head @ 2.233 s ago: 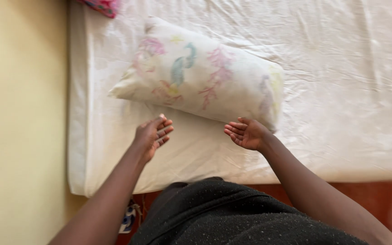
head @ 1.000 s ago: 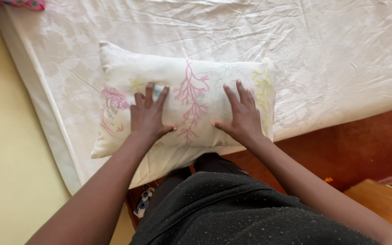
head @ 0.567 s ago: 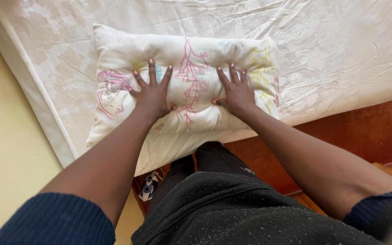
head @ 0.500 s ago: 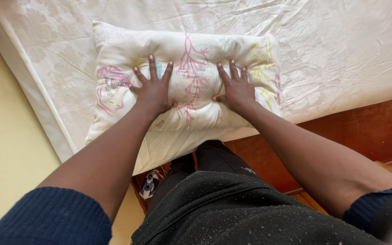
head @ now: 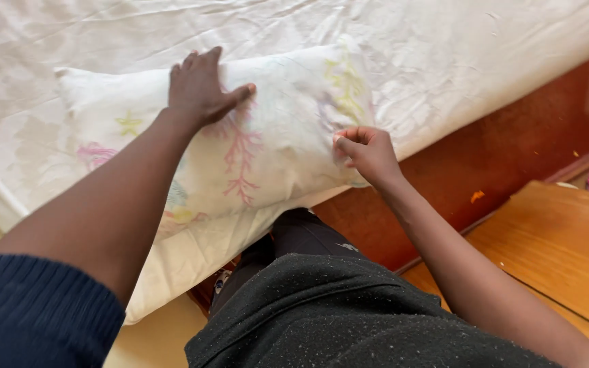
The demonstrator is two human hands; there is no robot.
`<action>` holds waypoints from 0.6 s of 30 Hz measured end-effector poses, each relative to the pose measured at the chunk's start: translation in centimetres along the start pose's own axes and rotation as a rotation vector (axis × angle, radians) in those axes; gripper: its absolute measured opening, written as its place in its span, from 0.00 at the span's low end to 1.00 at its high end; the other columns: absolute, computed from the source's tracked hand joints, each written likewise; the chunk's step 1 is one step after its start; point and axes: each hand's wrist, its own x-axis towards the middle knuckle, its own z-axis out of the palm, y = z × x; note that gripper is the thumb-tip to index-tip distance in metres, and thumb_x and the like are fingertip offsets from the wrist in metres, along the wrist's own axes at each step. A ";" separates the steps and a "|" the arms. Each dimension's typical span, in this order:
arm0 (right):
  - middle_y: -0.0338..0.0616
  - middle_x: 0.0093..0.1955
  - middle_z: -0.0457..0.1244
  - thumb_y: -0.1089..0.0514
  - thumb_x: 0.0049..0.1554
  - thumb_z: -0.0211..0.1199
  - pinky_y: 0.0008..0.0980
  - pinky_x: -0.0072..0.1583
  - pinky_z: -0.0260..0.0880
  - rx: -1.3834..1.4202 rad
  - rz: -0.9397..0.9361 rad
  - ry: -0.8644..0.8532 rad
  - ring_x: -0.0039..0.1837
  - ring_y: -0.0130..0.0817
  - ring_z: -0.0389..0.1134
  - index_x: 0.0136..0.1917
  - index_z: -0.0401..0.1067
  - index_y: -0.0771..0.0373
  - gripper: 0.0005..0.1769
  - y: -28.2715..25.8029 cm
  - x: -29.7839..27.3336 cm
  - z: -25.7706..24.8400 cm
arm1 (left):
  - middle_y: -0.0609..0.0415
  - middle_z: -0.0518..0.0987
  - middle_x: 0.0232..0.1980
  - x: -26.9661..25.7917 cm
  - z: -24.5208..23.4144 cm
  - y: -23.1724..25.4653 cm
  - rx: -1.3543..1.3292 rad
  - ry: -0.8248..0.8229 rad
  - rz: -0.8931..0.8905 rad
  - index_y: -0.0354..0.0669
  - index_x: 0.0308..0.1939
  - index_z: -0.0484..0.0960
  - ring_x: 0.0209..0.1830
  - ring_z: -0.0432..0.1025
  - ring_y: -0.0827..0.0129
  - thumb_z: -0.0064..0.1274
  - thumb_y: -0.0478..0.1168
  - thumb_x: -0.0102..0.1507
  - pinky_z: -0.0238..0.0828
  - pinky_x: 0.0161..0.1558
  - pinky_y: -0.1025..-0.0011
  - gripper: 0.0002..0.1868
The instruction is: Putting decorative cases on several pillows in a bedroom.
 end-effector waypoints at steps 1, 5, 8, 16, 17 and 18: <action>0.52 0.50 0.72 0.42 0.56 0.67 0.38 0.50 0.71 0.001 0.005 0.019 0.51 0.37 0.71 0.55 0.79 0.70 0.28 -0.3 -0.7 0.1 | 0.35 0.66 0.71 0.4 0.1 0.6 -0.005 -0.005 0.018 0.39 0.74 0.62 0.74 0.57 0.44 0.53 0.72 0.61 0.51 0.69 0.42 0.51; 0.57 0.52 0.72 0.22 0.59 0.43 0.39 0.50 0.78 -0.089 0.448 -0.130 0.51 0.41 0.75 0.57 0.75 0.72 0.50 -1.4 -2.6 2.0 | 0.34 0.66 0.72 1.2 -0.9 2.5 0.168 -0.219 -0.118 0.34 0.74 0.63 0.74 0.56 0.43 0.34 0.85 0.61 0.47 0.72 0.42 0.60; 0.65 0.65 0.60 0.20 0.59 0.40 0.47 0.58 0.77 0.041 0.576 -0.185 0.62 0.52 0.69 0.71 0.55 0.70 0.52 -1.0 -1.9 4.2 | 0.35 0.67 0.72 -0.1 -2.4 3.9 0.257 -0.365 -0.165 0.34 0.68 0.72 0.76 0.56 0.43 0.29 0.88 0.58 0.56 0.69 0.44 0.62; 0.53 0.69 0.59 0.32 0.57 0.52 0.48 0.54 0.74 0.426 0.478 -0.165 0.61 0.45 0.66 0.73 0.58 0.56 0.39 2.4 0.4 5.5 | 0.36 0.81 0.49 -6.5 -5.0 4.6 0.138 -0.370 -0.140 0.30 0.61 0.72 0.50 0.77 0.45 0.50 0.87 0.45 0.74 0.50 0.54 0.65; 0.57 0.57 0.63 0.40 0.59 0.58 0.43 0.44 0.73 0.298 0.299 -0.078 0.49 0.43 0.67 0.62 0.66 0.68 0.30 3.7 0.6 5.0 | 0.38 0.82 0.45 -7.3 -5.5 5.3 0.128 -0.339 -0.191 0.31 0.60 0.70 0.45 0.79 0.47 0.53 0.85 0.44 0.76 0.47 0.55 0.63; 0.60 0.45 0.68 0.48 0.62 0.64 0.38 0.35 0.72 0.169 0.121 0.011 0.36 0.41 0.68 0.51 0.75 0.79 0.26 5.1 0.9 4.5 | 0.40 0.83 0.40 -8.2 -6.0 6.0 0.118 -0.308 -0.242 0.32 0.60 0.68 0.40 0.81 0.49 0.55 0.83 0.44 0.78 0.43 0.56 0.62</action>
